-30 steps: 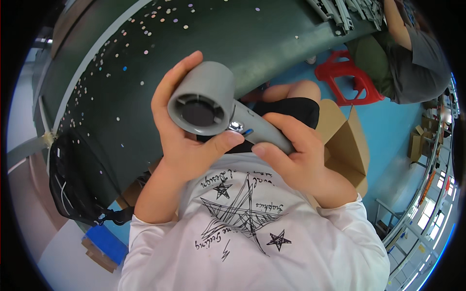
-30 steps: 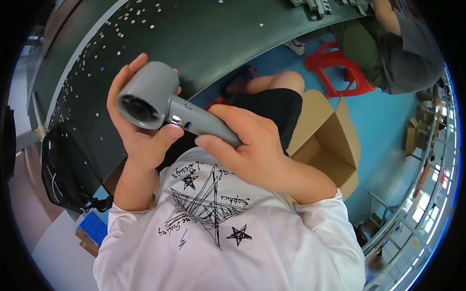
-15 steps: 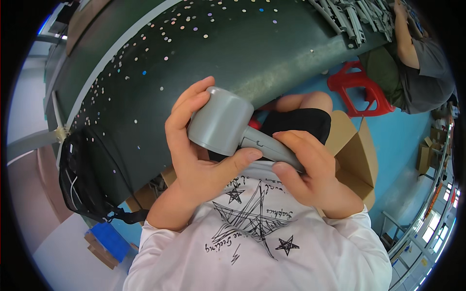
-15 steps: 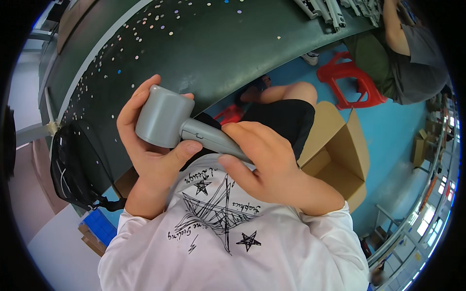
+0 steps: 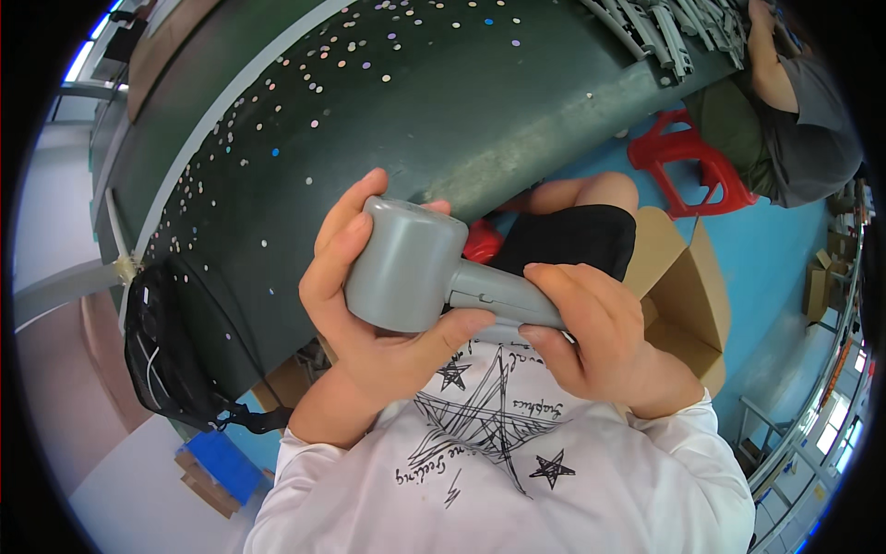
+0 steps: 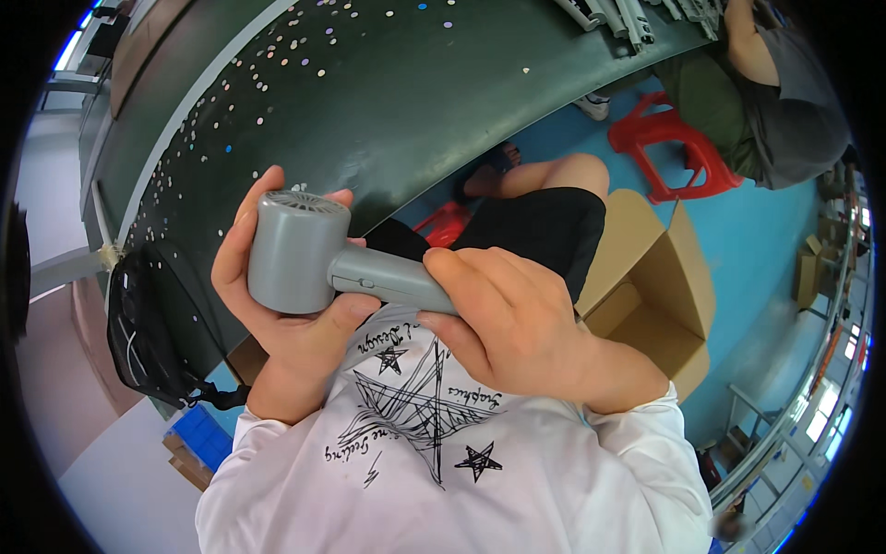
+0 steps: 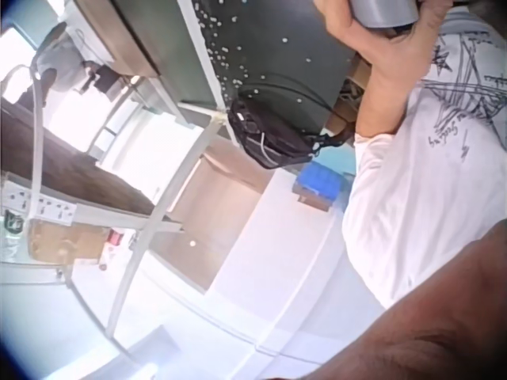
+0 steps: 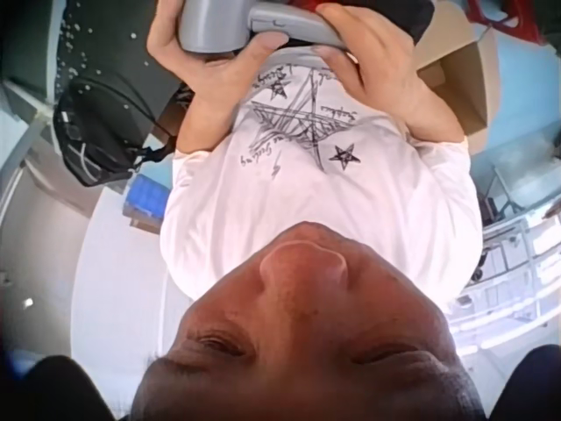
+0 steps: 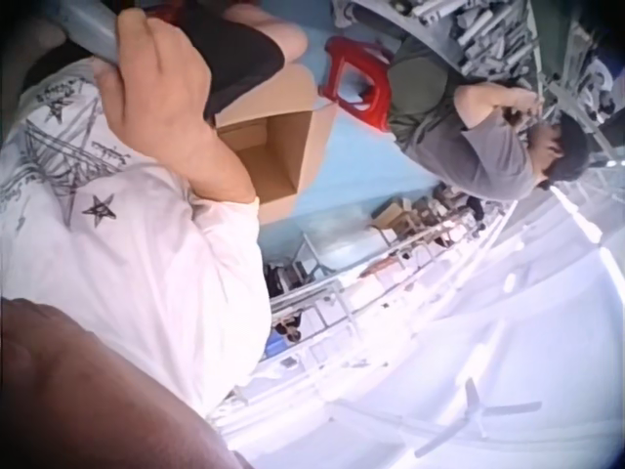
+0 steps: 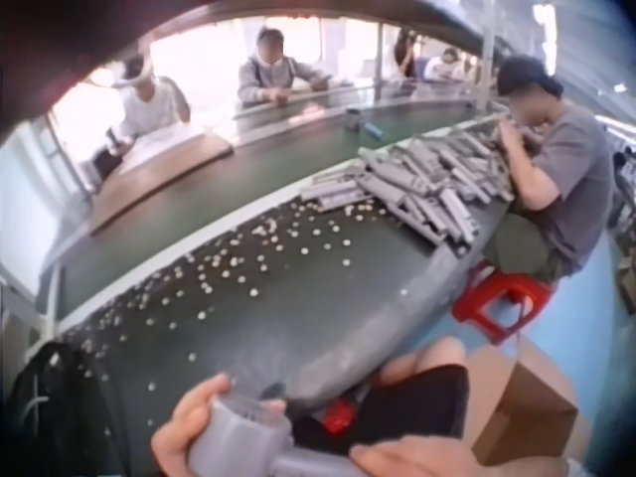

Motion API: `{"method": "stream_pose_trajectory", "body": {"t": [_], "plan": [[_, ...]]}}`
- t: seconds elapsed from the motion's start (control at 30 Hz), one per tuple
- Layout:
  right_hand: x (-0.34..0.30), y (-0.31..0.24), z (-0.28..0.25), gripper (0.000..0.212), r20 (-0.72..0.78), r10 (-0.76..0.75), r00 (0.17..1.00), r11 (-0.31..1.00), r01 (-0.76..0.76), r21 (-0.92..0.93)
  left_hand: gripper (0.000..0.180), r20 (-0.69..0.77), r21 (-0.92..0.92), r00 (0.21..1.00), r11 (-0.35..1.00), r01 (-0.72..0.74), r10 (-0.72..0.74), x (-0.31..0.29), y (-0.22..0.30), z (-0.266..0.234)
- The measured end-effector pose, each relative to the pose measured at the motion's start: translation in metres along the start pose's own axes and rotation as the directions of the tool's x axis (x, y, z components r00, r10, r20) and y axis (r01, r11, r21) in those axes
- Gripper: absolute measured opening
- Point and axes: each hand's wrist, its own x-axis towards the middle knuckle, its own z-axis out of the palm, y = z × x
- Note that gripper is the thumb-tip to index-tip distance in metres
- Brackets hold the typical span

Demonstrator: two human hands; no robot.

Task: Assembling the motor component and plastic housing for a hairdryer.

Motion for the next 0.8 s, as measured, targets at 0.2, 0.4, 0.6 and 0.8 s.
{"method": "stream_pose_trajectory", "body": {"t": [0.2, 0.4, 0.6, 0.8], "plan": [[0.003, 0.005, -0.002, 0.048, -0.028, -0.009, 1.000, 0.994, 0.012, 0.110, 0.097, -0.019, -0.002, 1.000, 1.000, 0.013, -0.014, -0.004, -0.002, 0.001], [0.006, 0.004, -0.004, 0.048, 0.053, 0.140, 0.989, 0.947, -0.149, 0.283, 0.096, -0.062, -0.069, 0.997, 0.997, 0.036, -0.040, -0.004, 0.000, 0.004], [0.000, 0.008, 0.001, 0.045, -0.010, 0.087, 0.996, 0.992, -0.088, -0.091, 0.097, -0.109, -0.036, 0.993, 0.998, 0.045, -0.049, -0.004, 0.000, 0.002], [-0.002, 0.017, 0.001, 0.046, -0.061, -0.101, 0.993, 0.993, 0.097, -0.075, 0.100, -0.089, 0.073, 0.994, 0.995, 0.065, -0.059, -0.014, 0.004, -0.002]]}}
